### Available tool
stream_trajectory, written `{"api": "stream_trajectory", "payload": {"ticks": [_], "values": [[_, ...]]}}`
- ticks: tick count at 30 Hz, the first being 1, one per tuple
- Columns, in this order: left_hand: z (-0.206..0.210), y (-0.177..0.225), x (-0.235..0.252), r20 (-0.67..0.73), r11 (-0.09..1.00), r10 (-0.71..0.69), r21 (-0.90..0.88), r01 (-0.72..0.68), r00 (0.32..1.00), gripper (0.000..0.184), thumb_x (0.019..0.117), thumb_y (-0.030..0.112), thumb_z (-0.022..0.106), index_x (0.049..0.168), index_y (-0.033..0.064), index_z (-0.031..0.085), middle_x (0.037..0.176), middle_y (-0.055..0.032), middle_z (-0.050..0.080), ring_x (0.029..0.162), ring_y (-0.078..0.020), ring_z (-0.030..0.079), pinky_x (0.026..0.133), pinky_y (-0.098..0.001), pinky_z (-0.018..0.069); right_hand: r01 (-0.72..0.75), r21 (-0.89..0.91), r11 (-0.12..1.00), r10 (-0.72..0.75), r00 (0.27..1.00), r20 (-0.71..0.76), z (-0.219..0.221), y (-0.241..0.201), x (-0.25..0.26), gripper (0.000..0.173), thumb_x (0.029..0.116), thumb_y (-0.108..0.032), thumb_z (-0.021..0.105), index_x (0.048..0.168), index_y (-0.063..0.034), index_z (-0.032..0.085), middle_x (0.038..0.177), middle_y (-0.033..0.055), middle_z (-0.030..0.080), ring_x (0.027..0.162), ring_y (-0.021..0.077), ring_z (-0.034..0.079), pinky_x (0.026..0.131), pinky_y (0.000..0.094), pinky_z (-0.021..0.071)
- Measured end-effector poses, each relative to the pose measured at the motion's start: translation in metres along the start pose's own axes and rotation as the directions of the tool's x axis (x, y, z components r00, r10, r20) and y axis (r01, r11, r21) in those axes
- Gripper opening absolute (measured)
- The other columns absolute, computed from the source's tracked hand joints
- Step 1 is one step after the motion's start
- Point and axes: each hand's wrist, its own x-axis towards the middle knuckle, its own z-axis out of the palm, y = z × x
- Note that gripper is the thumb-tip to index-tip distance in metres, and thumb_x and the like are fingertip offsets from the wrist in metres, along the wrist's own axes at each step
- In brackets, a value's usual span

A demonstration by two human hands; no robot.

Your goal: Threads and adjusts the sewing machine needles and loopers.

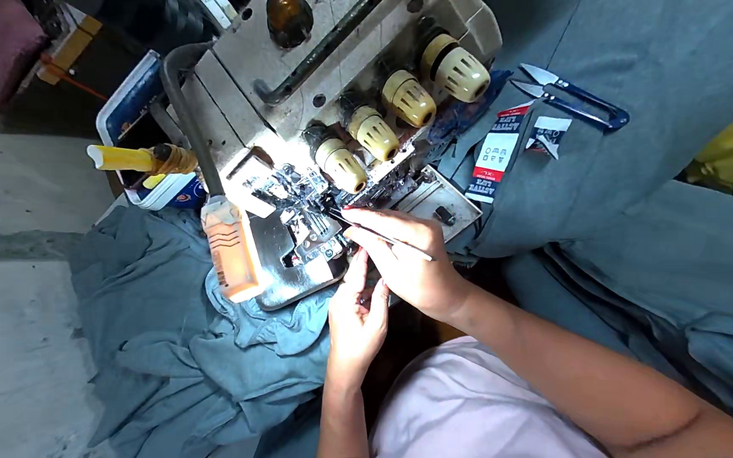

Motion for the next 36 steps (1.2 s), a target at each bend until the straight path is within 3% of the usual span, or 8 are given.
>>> {"api": "stream_trajectory", "payload": {"ticks": [12,18,23,25,28,30,32,36], "values": [[-0.001,0.003,-0.002,0.019,0.999,-0.033,0.025,0.032,0.999,0.043,0.0940,0.002,0.063,0.129,-0.0208,0.056,0.127,-0.0268,0.065,0.089,0.0013,0.068,0.078,-0.0139,0.0554,-0.148,0.206,0.967,0.153,0.988,-0.009,-0.010,-0.008,0.007,0.021,0.0958,0.000,0.065,0.115,0.0043,0.072,0.101,0.0068,0.076,0.087,-0.0013,0.070,0.082,0.0138,0.0567],[-0.009,0.013,-0.011,0.139,0.983,0.030,0.175,-0.055,0.990,0.043,0.0960,0.006,0.061,0.131,-0.0184,0.058,0.135,-0.0324,0.060,0.119,-0.0208,0.068,0.097,-0.0258,0.0556,-0.206,0.232,0.951,0.215,0.976,-0.015,-0.013,-0.016,0.011,0.018,0.0981,-0.003,0.064,0.113,0.0059,0.071,0.095,0.0053,0.075,0.076,-0.0016,0.069,0.070,0.0137,0.0580],[-0.029,0.040,-0.026,0.222,0.940,0.105,0.296,-0.170,0.969,0.032,0.0996,0.011,0.060,0.122,-0.0099,0.069,0.120,-0.0222,0.071,0.101,-0.0122,0.073,0.090,-0.0203,0.0557,-0.397,0.329,0.857,0.407,0.913,0.041,-0.008,-0.020,0.017,0.018,0.1001,-0.006,0.064,0.114,0.0022,0.071,0.083,0.0022,0.073,0.063,0.0019,0.068,0.058,0.0170,0.0576],[-0.041,0.046,-0.025,0.161,0.955,0.154,0.227,-0.188,0.975,0.022,0.0999,0.009,0.060,0.108,-0.0068,0.072,0.101,-0.0132,0.074,0.080,-0.0024,0.069,0.074,-0.0145,0.0572,-0.486,0.390,0.782,0.497,0.864,0.081,-0.006,-0.021,0.020,0.018,0.1008,-0.008,0.064,0.115,0.0012,0.070,0.086,0.0034,0.073,0.064,0.0057,0.070,0.058,0.0202,0.0599],[-0.059,0.053,-0.011,-0.015,0.934,0.210,0.299,-0.196,0.978,0.014,0.0968,0.006,0.062,0.093,-0.0044,0.071,0.088,-0.0046,0.071,0.077,0.0039,0.064,0.069,-0.0101,0.0534,-0.602,0.458,0.654,0.612,0.777,0.148,-0.004,-0.023,0.027,0.017,0.1025,-0.010,0.062,0.115,-0.0006,0.069,0.088,0.0052,0.073,0.062,0.0091,0.070,0.057,0.0227,0.0605],[-0.071,0.047,0.001,-0.131,0.839,0.254,0.523,-0.151,0.958,0.015,0.0958,0.008,0.064,0.091,-0.0038,0.073,0.086,-0.0081,0.070,0.078,0.0002,0.064,0.072,-0.0116,0.0513,-0.661,0.480,0.577,0.669,0.720,0.186,-0.001,-0.024,0.031,0.018,0.1029,-0.010,0.061,0.116,-0.0013,0.069,0.093,0.0071,0.074,0.062,0.0101,0.070,0.056,0.0230,0.0596],[-0.080,0.041,0.014,-0.192,0.736,0.247,0.675,-0.055,0.950,0.015,0.0941,0.007,0.064,0.096,-0.0039,0.074,0.091,-0.0158,0.072,0.081,-0.0135,0.068,0.076,-0.0243,0.0542,-0.696,0.521,0.495,0.713,0.667,0.214,0.002,-0.023,0.035,0.018,0.1032,-0.010,0.060,0.118,-0.0014,0.068,0.095,0.0081,0.075,0.060,0.0105,0.069,0.054,0.0231,0.0581],[-0.090,0.036,0.044,-0.140,0.678,0.187,0.734,-0.025,0.972,0.018,0.0974,0.009,0.062,0.107,-0.0005,0.074,0.103,-0.0163,0.070,0.090,-0.0242,0.067,0.081,-0.0384,0.0543,-0.703,0.588,0.400,0.752,0.618,0.229,0.004,-0.018,0.040,0.014,0.1030,-0.007,0.058,0.112,-0.0003,0.066,0.089,0.0080,0.076,0.056,0.0095,0.067,0.050,0.0218,0.0560]]}}
